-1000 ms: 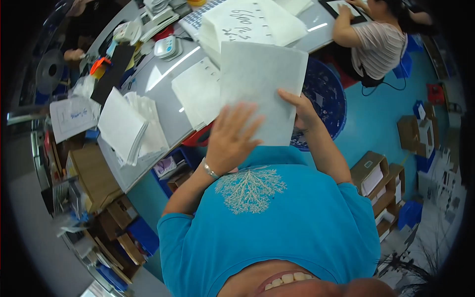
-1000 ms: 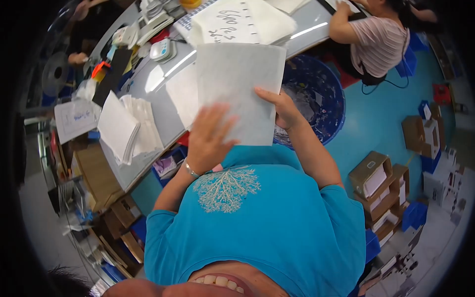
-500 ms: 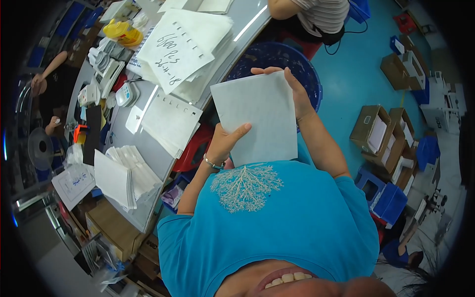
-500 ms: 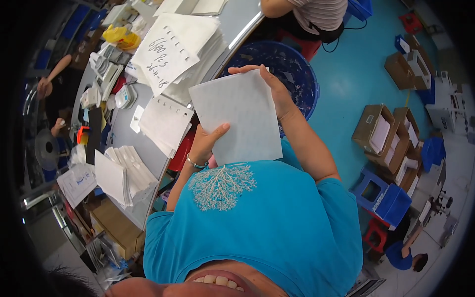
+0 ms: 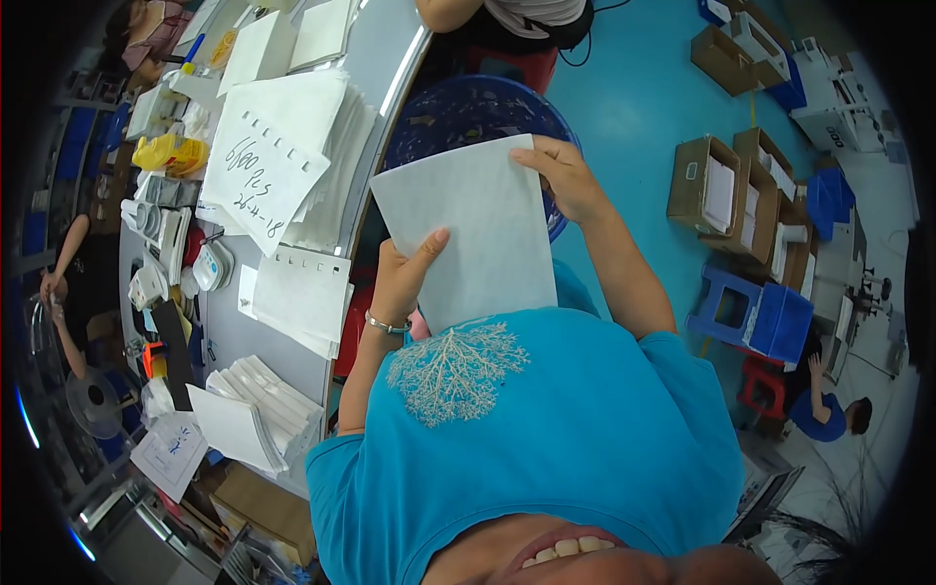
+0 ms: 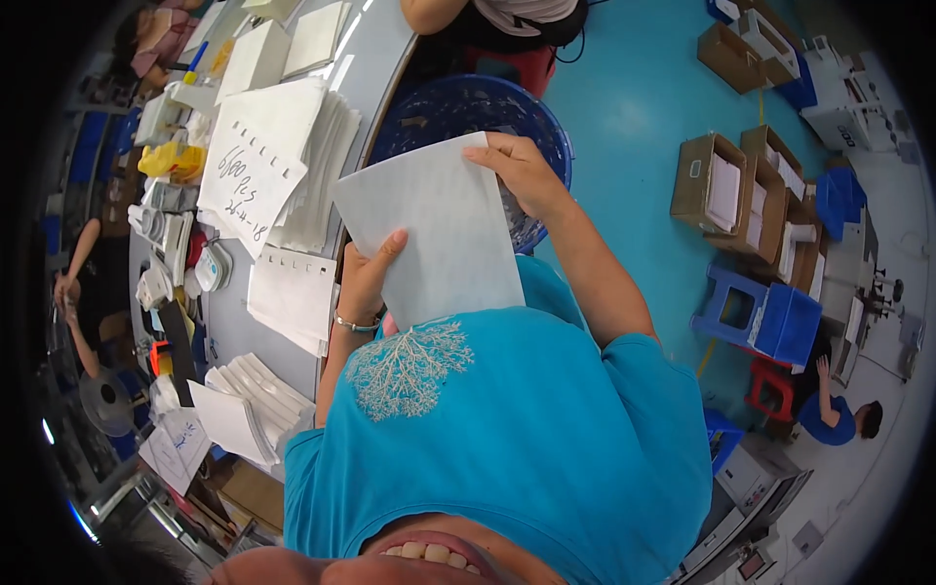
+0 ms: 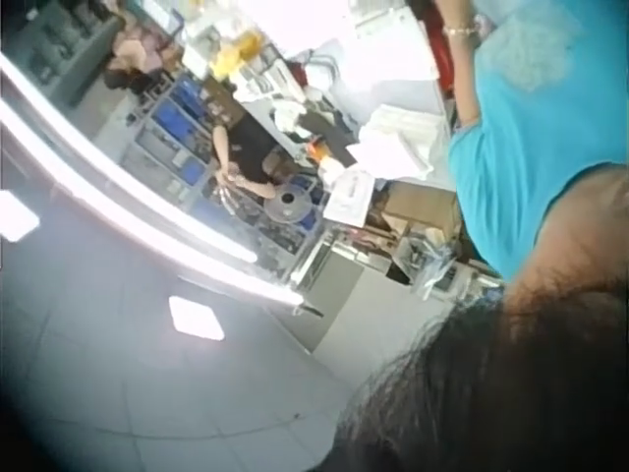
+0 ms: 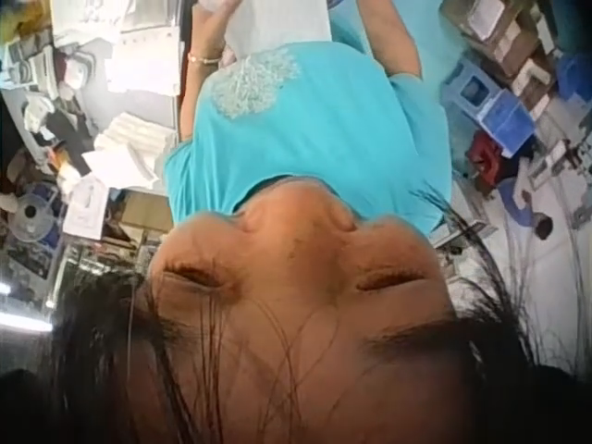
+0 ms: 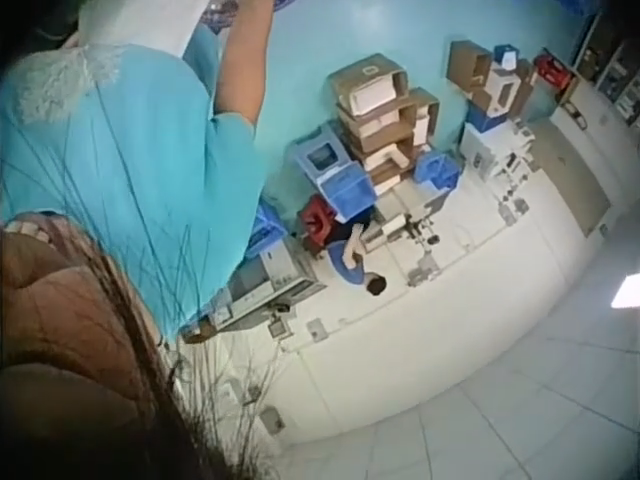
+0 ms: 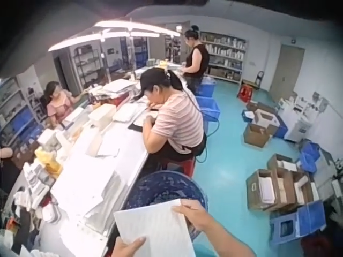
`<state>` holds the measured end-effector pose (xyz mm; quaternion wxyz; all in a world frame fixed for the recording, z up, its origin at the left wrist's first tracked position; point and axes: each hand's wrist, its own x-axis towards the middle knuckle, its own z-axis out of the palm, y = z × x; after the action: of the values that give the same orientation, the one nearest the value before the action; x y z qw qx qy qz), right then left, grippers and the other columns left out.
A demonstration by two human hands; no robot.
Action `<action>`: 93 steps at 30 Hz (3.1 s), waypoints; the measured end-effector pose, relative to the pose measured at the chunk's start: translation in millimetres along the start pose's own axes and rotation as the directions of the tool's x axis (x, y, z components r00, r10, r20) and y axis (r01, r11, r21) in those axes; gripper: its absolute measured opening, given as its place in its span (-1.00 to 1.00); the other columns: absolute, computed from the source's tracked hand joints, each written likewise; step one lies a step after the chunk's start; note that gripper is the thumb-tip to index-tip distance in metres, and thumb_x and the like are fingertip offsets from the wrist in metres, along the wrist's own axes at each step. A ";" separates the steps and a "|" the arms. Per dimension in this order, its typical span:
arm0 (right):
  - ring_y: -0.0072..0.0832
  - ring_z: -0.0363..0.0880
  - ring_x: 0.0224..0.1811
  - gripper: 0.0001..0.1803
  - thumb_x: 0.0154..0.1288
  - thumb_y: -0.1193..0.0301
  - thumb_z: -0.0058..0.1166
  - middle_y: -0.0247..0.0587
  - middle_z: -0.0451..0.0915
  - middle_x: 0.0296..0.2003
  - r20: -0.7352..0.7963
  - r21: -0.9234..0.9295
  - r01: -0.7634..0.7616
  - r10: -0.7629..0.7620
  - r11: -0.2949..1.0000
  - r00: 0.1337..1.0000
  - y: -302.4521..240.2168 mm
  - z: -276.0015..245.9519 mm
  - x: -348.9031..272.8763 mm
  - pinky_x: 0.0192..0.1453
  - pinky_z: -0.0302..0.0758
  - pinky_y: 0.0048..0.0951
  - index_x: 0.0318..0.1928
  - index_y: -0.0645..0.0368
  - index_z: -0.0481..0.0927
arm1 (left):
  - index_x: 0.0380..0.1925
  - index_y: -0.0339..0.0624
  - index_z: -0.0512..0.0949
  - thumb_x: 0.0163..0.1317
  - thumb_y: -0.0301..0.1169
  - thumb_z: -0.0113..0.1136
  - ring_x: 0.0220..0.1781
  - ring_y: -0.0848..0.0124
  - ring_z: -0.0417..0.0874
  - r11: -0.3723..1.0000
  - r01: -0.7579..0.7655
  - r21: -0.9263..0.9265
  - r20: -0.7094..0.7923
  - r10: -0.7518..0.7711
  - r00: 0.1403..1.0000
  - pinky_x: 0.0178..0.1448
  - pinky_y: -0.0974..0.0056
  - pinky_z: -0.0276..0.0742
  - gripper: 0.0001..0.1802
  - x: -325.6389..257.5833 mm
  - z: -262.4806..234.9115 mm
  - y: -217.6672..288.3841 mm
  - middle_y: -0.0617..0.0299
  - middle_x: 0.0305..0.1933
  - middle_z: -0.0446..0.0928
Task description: Sorting and inspecting stacks of small white papers or cards at a workstation.
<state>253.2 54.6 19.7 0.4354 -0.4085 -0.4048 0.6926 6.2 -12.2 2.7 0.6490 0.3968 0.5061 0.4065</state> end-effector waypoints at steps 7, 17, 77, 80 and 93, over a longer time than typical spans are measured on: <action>-0.58 0.60 -0.26 -0.73 0.30 0.38 0.05 -0.20 0.66 -0.27 0.020 -0.300 0.186 -0.189 0.936 0.982 -16.5 -12.5 2.4 -0.18 0.52 -0.60 -0.11 0.31 0.64 | -0.25 -0.35 0.62 0.21 -0.12 0.28 -0.43 0.47 0.63 0.974 -0.097 0.204 0.044 0.089 0.995 -0.34 0.41 0.50 -0.58 -1.7 12.8 13.7 0.14 -0.41 0.64; -0.64 0.58 -0.37 -0.79 0.24 0.42 0.09 -0.32 0.66 -0.40 -0.181 -0.617 0.050 -0.204 0.785 0.962 -19.2 0.3 4.5 -0.29 0.49 -0.61 -0.20 0.28 0.66 | -0.34 -0.33 0.63 0.28 -0.14 0.19 -0.59 0.45 0.60 0.764 -0.329 0.556 0.081 0.343 0.936 -0.49 0.36 0.42 -0.61 -10.0 22.5 22.2 0.14 -0.60 0.60; -0.53 0.61 -0.26 -0.63 0.09 0.34 0.14 -0.19 0.66 -0.29 0.003 -0.542 -0.126 0.151 0.831 0.988 25.7 -14.6 -14.9 -0.17 0.53 -0.49 -0.09 0.27 0.62 | -0.22 -0.37 0.62 0.22 -0.15 0.28 -0.33 0.50 0.61 0.969 -0.095 0.228 -0.165 0.134 0.977 -0.28 0.41 0.48 -0.58 4.2 4.4 -11.9 0.15 -0.34 0.65; -0.50 0.61 -0.25 -0.59 0.01 0.36 0.15 -0.17 0.66 -0.28 0.114 -0.364 -0.224 0.282 0.904 0.953 33.9 -21.4 -23.4 -0.13 0.52 -0.49 -0.07 0.24 0.61 | -0.22 -0.37 0.62 0.21 -0.14 0.29 -0.33 0.50 0.60 0.979 -0.092 0.184 -0.188 0.127 0.974 -0.28 0.41 0.48 -0.57 2.9 3.5 -14.8 0.15 -0.34 0.64; -0.52 0.60 -0.31 -0.56 0.03 0.27 0.19 -0.12 0.65 -0.31 0.191 -0.360 -0.197 0.279 0.912 0.941 59.6 -29.5 -35.9 -0.23 0.50 -0.46 -0.09 0.25 0.61 | -0.19 -0.41 0.59 0.22 -0.20 0.29 -0.29 0.47 0.60 0.989 -0.078 0.125 -0.263 0.109 0.959 -0.22 0.39 0.49 -0.58 -3.3 4.4 -14.2 0.12 -0.28 0.64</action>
<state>274.4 9.7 -37.2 0.2196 -0.4373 -0.5129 0.7053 11.7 -20.8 -8.6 0.5307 0.3977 0.5923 0.4576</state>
